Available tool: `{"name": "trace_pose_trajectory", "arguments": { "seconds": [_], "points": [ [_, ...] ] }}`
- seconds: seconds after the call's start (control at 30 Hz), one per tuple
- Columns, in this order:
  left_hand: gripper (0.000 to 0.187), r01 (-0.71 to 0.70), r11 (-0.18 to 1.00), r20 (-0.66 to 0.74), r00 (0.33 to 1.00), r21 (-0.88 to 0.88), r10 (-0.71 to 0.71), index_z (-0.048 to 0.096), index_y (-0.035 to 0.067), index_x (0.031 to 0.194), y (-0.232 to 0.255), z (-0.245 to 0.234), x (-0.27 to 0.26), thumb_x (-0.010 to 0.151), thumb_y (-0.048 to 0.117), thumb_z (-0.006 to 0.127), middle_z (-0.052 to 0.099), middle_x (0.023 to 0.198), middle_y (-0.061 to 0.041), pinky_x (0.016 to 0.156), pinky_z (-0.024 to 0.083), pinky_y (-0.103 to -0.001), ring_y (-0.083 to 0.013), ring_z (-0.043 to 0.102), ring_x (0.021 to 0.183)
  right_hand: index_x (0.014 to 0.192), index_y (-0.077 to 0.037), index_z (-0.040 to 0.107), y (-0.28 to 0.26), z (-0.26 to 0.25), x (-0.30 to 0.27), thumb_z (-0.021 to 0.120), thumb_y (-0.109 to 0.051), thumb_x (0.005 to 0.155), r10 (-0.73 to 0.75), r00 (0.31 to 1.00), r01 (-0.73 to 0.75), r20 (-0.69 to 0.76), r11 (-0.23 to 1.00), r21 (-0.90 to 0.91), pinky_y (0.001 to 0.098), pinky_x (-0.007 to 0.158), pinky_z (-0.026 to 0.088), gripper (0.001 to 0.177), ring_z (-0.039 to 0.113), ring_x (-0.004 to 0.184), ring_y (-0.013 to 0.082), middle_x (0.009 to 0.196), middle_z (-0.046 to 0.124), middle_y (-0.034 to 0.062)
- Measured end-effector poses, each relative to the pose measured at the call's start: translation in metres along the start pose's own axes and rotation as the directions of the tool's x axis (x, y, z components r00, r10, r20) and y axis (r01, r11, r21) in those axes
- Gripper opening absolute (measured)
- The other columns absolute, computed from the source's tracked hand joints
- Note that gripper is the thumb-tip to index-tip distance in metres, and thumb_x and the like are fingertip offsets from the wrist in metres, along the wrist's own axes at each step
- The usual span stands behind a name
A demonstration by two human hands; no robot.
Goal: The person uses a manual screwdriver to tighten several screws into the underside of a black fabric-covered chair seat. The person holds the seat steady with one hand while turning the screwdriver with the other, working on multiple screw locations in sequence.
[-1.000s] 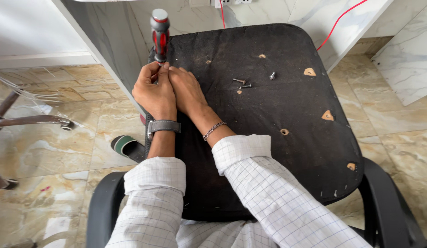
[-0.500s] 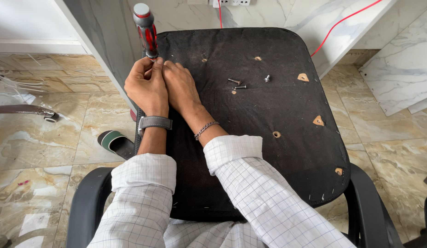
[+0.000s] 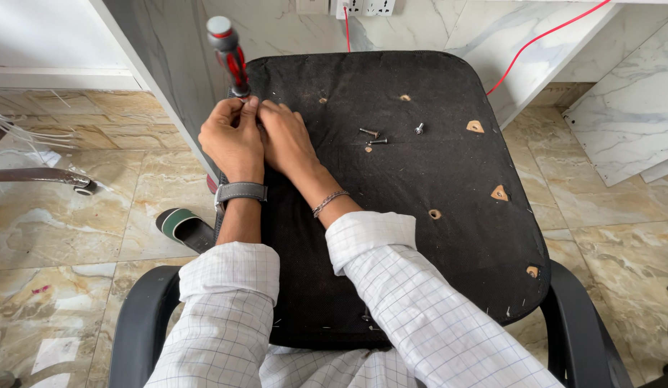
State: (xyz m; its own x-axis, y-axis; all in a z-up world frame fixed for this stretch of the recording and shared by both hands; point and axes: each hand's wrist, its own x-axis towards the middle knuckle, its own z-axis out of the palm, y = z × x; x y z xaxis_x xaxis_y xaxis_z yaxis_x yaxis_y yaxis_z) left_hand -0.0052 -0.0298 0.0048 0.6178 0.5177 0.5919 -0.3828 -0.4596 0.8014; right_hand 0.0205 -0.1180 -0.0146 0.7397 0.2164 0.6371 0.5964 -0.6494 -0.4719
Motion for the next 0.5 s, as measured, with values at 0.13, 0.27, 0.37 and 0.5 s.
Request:
{"name": "trace_pose_trajectory", "arguments": {
  "seconds": [0.13, 0.27, 0.37, 0.5],
  "points": [
    [0.015, -0.001, 1.0, 0.042, 0.999, 0.027, 0.0, 0.079, 0.005, 0.092, 0.002, 0.002, -0.001, 0.092, 0.019, 0.08, 0.074, 0.07, -0.01, 0.059, 0.054, -0.031, -0.014, 0.068, 0.059, 0.106, -0.001, 0.068, 0.005, -0.004, 0.003, 0.059, -0.013, 0.098, 0.03, 1.0, -0.029, -0.001, 0.977, 0.211, 0.0469, 0.084, 0.057, 0.016, 0.071, 0.097, 0.033, 0.1, 0.075, 0.0153],
    [0.015, 0.004, 0.998, 0.075, 0.997, -0.061, 0.0, 0.076, 0.005, 0.094, -0.003, 0.002, 0.002, 0.1, 0.015, 0.067, 0.076, 0.077, -0.009, 0.061, 0.056, -0.03, -0.0132, 0.071, 0.065, 0.105, -0.003, 0.067, 0.001, -0.004, 0.001, 0.057, -0.012, 0.1, 0.042, 0.999, -0.036, -0.022, 0.976, 0.214, 0.0442, 0.085, 0.059, 0.015, 0.073, 0.098, 0.0313, 0.103, 0.076, 0.0145],
    [0.015, -0.002, 0.989, 0.138, 0.99, -0.148, 0.022, 0.072, 0.005, 0.096, -0.007, 0.003, 0.003, 0.103, 0.012, 0.06, 0.078, 0.083, -0.007, 0.064, 0.057, -0.031, -0.0126, 0.073, 0.073, 0.111, -0.004, 0.065, -0.005, -0.011, -0.003, 0.054, -0.012, 0.104, 0.079, 0.982, -0.027, -0.169, 0.957, 0.29, 0.0404, 0.086, 0.06, 0.015, 0.075, 0.099, 0.0288, 0.105, 0.076, 0.0133],
    [0.012, -0.068, 0.99, 0.243, 0.965, -0.122, 0.097, 0.072, 0.004, 0.1, -0.008, -0.002, 0.007, 0.104, 0.011, 0.063, 0.075, 0.083, -0.011, 0.07, 0.056, -0.036, -0.0181, 0.071, 0.076, 0.138, -0.001, 0.051, -0.016, -0.027, -0.007, 0.052, -0.013, 0.106, 0.056, 0.944, 0.099, -0.326, 0.892, 0.44, 0.0383, 0.092, 0.057, 0.035, 0.07, 0.107, 0.0301, 0.126, 0.066, 0.0169]
  ]
}}
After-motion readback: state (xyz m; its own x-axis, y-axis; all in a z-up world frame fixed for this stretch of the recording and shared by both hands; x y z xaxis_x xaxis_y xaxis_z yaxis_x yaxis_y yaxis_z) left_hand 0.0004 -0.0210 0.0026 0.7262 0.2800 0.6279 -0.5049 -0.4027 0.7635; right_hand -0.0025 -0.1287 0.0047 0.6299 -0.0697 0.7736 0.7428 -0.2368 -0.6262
